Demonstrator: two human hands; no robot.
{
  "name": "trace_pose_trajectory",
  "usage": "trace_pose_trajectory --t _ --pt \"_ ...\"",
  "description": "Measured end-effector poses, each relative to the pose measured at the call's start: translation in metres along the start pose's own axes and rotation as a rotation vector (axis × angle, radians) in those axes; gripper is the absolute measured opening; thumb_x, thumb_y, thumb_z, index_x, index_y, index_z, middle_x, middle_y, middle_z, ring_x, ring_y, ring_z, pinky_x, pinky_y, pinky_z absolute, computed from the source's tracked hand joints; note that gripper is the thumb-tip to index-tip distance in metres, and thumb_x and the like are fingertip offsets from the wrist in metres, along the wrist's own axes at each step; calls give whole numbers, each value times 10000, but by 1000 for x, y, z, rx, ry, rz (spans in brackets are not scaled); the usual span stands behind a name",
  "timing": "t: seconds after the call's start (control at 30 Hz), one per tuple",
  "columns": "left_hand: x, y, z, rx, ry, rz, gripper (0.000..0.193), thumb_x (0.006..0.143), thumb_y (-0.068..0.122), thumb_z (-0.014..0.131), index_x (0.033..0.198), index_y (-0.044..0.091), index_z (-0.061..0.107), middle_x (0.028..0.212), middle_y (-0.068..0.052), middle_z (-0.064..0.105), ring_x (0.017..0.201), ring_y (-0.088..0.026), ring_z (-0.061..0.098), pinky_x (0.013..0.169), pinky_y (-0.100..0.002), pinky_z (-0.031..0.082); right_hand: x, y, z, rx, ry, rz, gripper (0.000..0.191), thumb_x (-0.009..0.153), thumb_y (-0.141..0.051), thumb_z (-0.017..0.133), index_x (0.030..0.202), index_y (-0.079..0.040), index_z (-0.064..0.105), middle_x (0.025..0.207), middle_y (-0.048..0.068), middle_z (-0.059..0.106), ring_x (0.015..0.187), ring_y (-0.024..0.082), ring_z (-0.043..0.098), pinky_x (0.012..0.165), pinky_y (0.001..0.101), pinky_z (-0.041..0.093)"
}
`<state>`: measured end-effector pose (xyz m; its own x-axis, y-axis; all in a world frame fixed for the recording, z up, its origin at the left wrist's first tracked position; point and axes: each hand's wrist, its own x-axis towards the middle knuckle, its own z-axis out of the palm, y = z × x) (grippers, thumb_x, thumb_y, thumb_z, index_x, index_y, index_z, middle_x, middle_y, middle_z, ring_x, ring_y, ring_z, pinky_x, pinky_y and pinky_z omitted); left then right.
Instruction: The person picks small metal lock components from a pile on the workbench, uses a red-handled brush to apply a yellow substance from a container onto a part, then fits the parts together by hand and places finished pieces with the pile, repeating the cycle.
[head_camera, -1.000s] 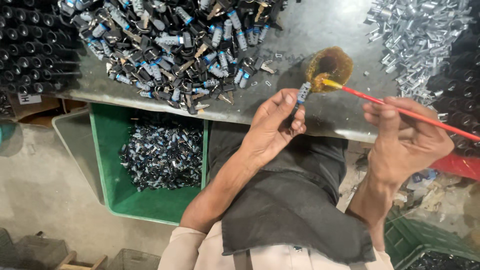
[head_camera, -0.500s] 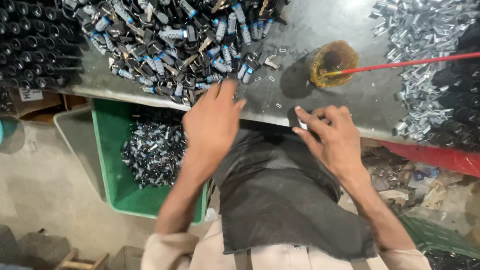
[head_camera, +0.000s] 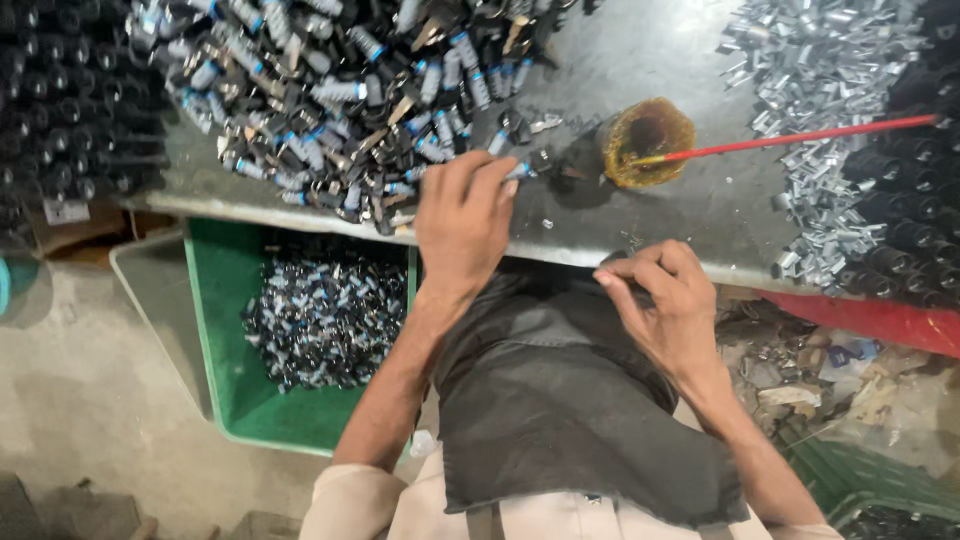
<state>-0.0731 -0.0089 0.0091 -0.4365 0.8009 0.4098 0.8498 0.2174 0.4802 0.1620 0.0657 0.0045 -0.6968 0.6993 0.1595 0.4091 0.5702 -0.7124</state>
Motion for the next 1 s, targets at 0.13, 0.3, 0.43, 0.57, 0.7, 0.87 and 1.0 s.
trace_pose_trajectory --t 0.13,0.3,0.43,0.57,0.7,0.87,1.0 --pt "5 8 -15 -504 110 -55 117 1086 186 611 1145 85 604 1219 -124 641 1183 -256 599 1023 -427 504 -3 -4 -6 109 -43 153 98 968 4 716 985 -23 623 938 78 569 844 206 555 753 328 461" --pt "-18 40 -4 -1739 -122 -671 314 1179 303 520 1113 17 630 772 16 540 718 -89 531 747 -320 534 5 -14 -1 380 13 309 103 963 -1 714 1022 -17 632 973 35 586 799 87 538 723 229 461" --pt "-42 53 -1 -1920 -485 -1032 383 1114 283 509 1268 -53 605 913 -1 495 877 -95 516 924 -341 530 12 -22 1 593 92 286 164 927 89 739 1042 1 661 1048 44 575 897 87 542 782 220 469" --pt "-49 58 -6 -2023 -411 -1052 389 1129 229 545 1432 -15 557 892 14 476 838 -86 501 892 -332 537 17 -30 4 828 89 315 180 913 127 725 1022 2 655 1084 63 603 931 102 628 798 231 544" --pt "-47 61 -12 -1964 -434 -1129 441 1035 202 566 1462 101 520 985 14 556 852 -77 545 811 -300 549 17 -36 8 917 82 371 166 901 124 721 978 -4 648 1074 65 617 935 109 681 761 242 602" --pt "-51 59 -12 -1831 -420 -1025 311 1071 187 625 1358 86 559 1068 -5 597 833 -78 550 670 -229 476 17 -38 10 824 103 311 185 915 151 738 1037 32 667 1077 74 613 963 95 589 857 231 518" --pt "-57 57 -9 -1769 -442 -1015 306 1065 202 640 1334 65 586 1059 -13 603 818 -63 534 631 -201 448 15 -38 10 844 108 351 171 918 136 734 1035 27 675 1069 58 602 953 89 592 848 234 528"
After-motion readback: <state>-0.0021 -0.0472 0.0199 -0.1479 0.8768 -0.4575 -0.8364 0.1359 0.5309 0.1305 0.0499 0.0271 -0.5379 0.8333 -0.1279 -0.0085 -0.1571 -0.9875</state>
